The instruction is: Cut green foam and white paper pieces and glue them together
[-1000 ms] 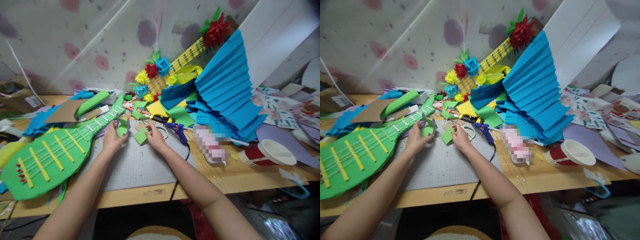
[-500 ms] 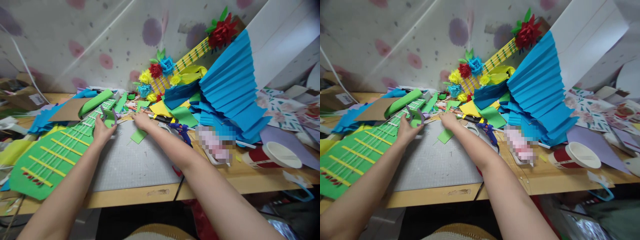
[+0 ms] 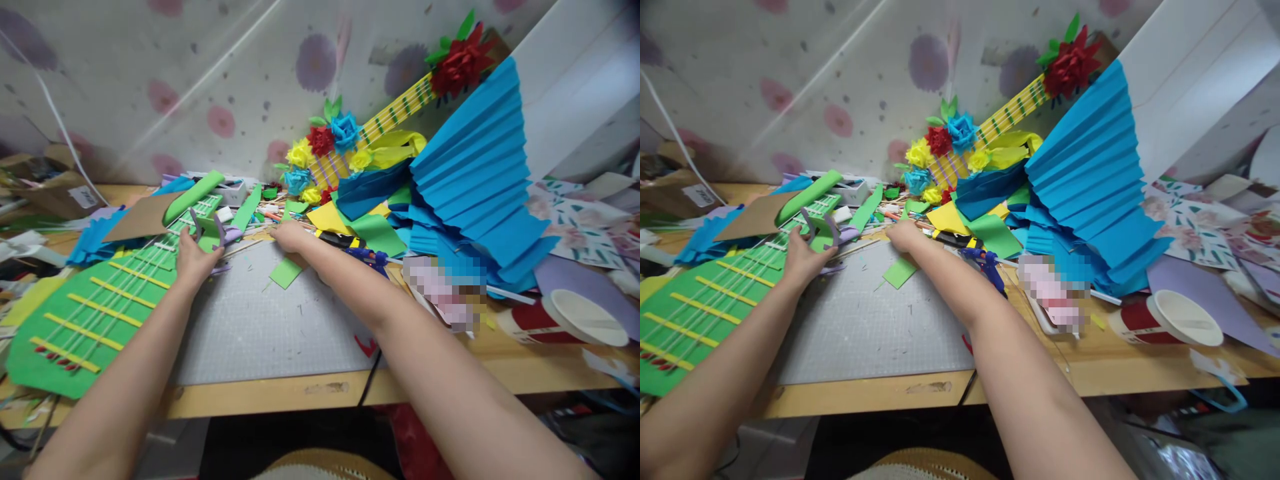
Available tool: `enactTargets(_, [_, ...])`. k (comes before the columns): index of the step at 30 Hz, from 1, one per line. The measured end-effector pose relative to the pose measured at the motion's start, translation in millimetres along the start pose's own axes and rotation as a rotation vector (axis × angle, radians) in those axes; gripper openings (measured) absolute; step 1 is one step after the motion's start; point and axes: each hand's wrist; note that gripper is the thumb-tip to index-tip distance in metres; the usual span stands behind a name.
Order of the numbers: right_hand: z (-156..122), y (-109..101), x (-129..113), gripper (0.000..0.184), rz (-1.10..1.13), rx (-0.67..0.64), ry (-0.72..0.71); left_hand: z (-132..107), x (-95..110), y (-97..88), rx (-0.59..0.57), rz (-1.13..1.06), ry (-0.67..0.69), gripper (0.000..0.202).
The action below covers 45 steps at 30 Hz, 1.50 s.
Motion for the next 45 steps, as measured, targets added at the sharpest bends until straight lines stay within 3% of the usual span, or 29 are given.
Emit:
enactTargets(6, [0.9, 1.3, 3.3, 0.031, -0.013, -0.002, -0.027, -8.1, 11.9, -3.9, -0.033, -0.02, 0.047, 0.095])
enactTargets(11, [0.6, -2.3, 3.9, 0.028, -0.051, -0.04, -0.053, -11.4, 19.3, -12.2, -0.069, -0.084, -0.085, 0.095])
enactTargets(19, [-1.9, -4.9, 12.2, 0.03, -0.007, -0.066, -0.099, -12.1, 17.0, -33.1, 0.143, -0.088, -0.03, 0.086])
enactTargets(23, [-6.2, -7.4, 9.1, 0.038, 0.031, -0.07, -0.081, -14.2, 16.7, -28.4, 0.095, -0.092, -0.093, 0.089])
enactTargets(28, [-7.3, -8.8, 0.7, 0.03, -0.01, -0.123, -0.044, -21.1, 14.0, -20.1, 0.078, -0.125, -0.065, 0.088])
enactTargets(31, [-9.8, -7.5, 3.5, 0.03, 0.034, -0.038, -0.013, -27.3, 11.5, -20.2, 0.147, -0.171, -0.055, 0.084])
enactTargets(35, [-22.1, -7.5, 12.3, 0.026, 0.164, 0.2, 0.106, -39.8, 12.9, -15.0, 0.236, -0.187, -0.061, 0.084])
enactTargets(40, [-42.6, -18.5, 19.7, 0.025, 0.288, 0.51, 0.274, -51.8, 28.4, 5.9, 0.175, -0.196, 0.008, 0.086])
enactTargets(45, [-60.5, -20.6, 13.0, 0.028, 0.586, 0.591, 0.454, -49.3, 43.4, 22.5, 0.097, -0.146, 0.077, 0.082])
Point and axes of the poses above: each hand's wrist, its own z-axis towards the middle knuckle, its own y-axis out of the palm, x = y × z, and after that the axes turned 10 degrees about z, right-handed
